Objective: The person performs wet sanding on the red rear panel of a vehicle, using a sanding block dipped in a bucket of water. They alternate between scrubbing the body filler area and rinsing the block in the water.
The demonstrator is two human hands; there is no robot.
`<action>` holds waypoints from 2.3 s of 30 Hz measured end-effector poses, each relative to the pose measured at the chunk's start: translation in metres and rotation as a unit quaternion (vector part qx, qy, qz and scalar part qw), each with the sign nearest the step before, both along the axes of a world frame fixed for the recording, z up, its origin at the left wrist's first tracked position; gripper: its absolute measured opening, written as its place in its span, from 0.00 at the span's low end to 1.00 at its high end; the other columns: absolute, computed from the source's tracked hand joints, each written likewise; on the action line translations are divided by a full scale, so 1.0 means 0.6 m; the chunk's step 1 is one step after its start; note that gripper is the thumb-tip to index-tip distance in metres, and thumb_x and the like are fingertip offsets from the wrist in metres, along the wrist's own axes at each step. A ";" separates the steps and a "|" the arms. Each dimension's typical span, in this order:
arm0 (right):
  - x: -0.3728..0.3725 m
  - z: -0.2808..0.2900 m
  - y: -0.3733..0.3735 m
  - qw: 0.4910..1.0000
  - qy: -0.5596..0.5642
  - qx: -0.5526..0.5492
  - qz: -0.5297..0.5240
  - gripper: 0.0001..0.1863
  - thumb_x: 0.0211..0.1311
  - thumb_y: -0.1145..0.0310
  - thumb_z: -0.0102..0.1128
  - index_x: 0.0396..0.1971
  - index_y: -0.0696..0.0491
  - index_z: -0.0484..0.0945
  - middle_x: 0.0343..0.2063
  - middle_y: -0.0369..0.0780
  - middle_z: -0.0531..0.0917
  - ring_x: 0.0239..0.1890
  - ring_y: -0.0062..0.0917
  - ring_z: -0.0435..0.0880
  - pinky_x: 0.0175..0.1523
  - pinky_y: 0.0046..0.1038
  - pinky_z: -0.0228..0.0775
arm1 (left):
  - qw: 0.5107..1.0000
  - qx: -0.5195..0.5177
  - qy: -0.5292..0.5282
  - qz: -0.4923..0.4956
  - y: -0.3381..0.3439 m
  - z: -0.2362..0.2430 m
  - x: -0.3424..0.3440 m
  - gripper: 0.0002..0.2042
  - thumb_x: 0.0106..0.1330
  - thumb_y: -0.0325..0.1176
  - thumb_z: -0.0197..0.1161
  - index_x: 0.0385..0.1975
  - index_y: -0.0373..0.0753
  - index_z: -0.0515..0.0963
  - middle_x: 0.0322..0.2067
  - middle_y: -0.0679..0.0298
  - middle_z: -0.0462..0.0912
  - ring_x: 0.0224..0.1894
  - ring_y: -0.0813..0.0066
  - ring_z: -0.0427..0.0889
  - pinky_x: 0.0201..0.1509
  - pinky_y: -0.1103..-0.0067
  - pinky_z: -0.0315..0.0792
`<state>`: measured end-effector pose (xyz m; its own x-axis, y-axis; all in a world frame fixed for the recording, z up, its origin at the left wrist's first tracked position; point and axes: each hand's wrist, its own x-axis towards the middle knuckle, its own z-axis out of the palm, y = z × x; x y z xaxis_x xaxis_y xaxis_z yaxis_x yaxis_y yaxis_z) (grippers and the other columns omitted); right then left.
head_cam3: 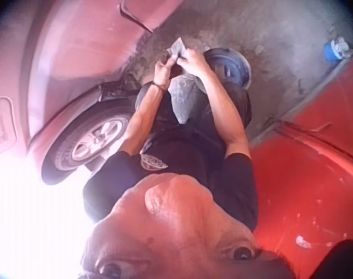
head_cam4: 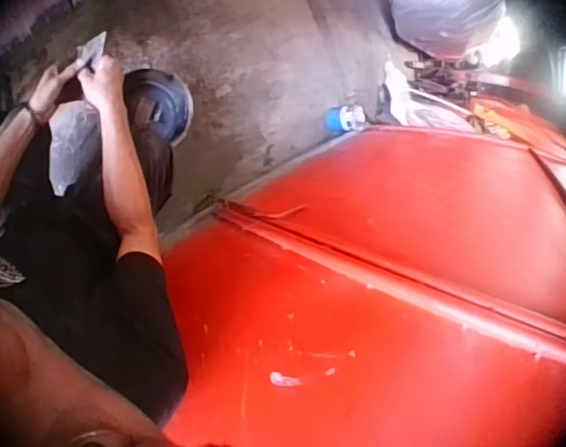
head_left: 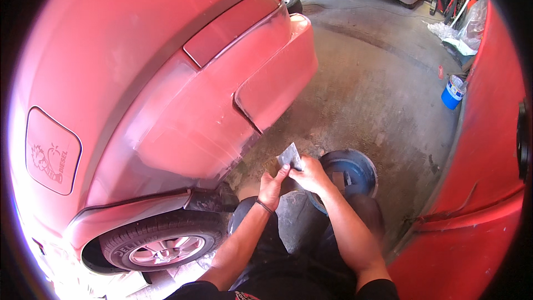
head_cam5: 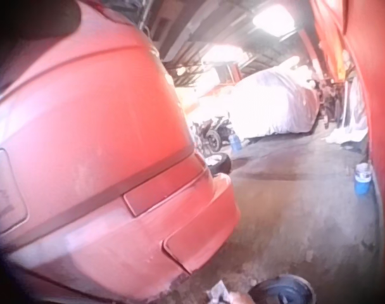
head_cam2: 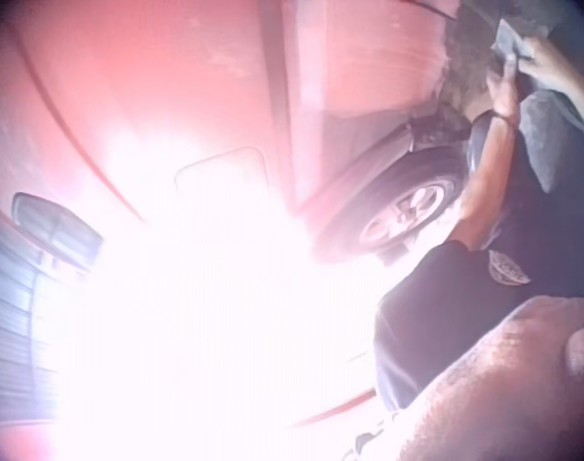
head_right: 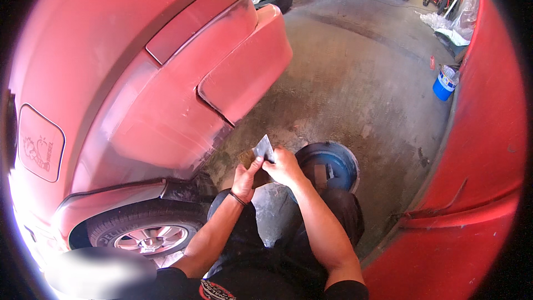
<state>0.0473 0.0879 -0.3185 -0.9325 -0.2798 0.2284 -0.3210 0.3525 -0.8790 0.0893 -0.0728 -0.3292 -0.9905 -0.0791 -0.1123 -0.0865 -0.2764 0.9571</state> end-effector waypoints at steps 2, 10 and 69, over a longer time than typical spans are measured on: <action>0.000 0.005 0.004 1.000 -0.021 -0.020 0.010 0.15 0.63 0.61 0.68 0.42 0.58 0.84 0.35 0.52 0.87 0.42 0.51 0.87 0.47 0.44 0.78 | 0.998 0.048 -0.022 0.028 -0.011 -0.019 -0.007 0.12 0.77 0.37 0.62 0.54 0.40 0.81 0.46 0.65 0.87 0.47 0.72 0.86 0.55 0.72 0.80; -0.022 0.009 0.058 0.914 -0.275 -0.298 0.013 0.14 0.69 0.68 0.70 0.50 0.58 0.84 0.43 0.36 0.88 0.42 0.18 0.86 0.49 0.26 0.80 | 0.973 0.195 -0.120 -0.014 -0.043 0.013 -0.017 0.15 0.80 0.41 0.56 0.57 0.39 0.78 0.50 0.61 0.86 0.51 0.66 0.87 0.56 0.65 0.82; 0.001 0.013 -0.012 0.933 -0.257 -0.253 0.012 0.17 0.65 0.70 0.73 0.52 0.57 0.82 0.45 0.36 0.88 0.45 0.20 0.85 0.53 0.28 0.78 | 0.888 0.428 -0.168 -0.007 -0.058 0.057 0.055 0.15 0.79 0.27 0.50 0.60 0.34 0.76 0.55 0.57 0.84 0.56 0.67 0.83 0.66 0.69 0.75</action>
<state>0.0480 0.0809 -0.3107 -0.9500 -0.2800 -0.1384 0.1862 -0.1519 -0.9707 0.1221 -0.1078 -0.2949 -0.8902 0.1894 -0.4143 -0.3357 -0.8875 0.3157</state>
